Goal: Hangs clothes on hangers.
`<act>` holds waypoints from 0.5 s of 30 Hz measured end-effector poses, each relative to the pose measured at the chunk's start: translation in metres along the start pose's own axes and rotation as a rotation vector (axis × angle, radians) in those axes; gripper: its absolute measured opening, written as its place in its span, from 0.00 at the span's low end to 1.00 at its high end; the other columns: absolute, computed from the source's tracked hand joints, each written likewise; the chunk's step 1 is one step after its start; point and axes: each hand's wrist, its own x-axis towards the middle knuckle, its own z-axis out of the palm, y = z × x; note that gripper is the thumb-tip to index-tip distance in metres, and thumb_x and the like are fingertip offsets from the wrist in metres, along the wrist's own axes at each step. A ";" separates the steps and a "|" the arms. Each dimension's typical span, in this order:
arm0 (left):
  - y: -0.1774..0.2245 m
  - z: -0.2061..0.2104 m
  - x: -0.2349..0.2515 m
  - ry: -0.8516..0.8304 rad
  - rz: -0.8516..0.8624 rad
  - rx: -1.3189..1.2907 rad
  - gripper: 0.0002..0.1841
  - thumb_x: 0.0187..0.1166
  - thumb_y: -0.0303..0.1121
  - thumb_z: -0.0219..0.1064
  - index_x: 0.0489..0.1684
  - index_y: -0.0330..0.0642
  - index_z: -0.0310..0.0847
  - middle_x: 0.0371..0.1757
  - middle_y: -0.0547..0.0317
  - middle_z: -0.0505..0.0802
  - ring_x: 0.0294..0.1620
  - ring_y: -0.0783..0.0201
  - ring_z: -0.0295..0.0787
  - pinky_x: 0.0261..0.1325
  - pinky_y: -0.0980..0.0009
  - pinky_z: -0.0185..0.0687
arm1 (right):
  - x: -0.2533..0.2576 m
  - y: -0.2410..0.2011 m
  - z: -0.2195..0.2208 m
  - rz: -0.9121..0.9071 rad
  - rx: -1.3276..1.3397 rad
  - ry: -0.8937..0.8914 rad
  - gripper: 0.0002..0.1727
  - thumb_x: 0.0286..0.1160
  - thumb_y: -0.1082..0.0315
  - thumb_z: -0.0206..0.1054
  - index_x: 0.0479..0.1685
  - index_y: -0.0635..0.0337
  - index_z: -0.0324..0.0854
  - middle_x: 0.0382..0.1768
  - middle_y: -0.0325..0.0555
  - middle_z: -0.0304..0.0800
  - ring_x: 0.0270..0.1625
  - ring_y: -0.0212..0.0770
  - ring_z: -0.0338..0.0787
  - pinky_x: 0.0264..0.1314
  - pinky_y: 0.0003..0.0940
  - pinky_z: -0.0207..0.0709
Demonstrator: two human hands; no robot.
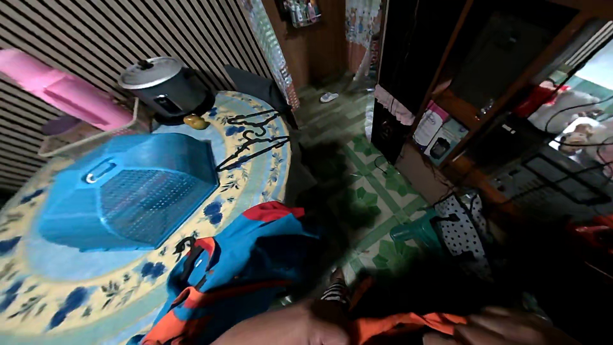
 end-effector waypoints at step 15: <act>-0.026 -0.153 0.038 0.196 -0.116 -0.058 0.25 0.73 0.32 0.76 0.69 0.36 0.78 0.55 0.56 0.92 0.54 0.75 0.89 0.59 0.73 0.86 | 0.177 0.119 -0.041 -0.104 -0.284 0.171 0.19 0.75 0.50 0.66 0.24 0.55 0.83 0.10 0.41 0.75 0.12 0.42 0.80 0.10 0.37 0.70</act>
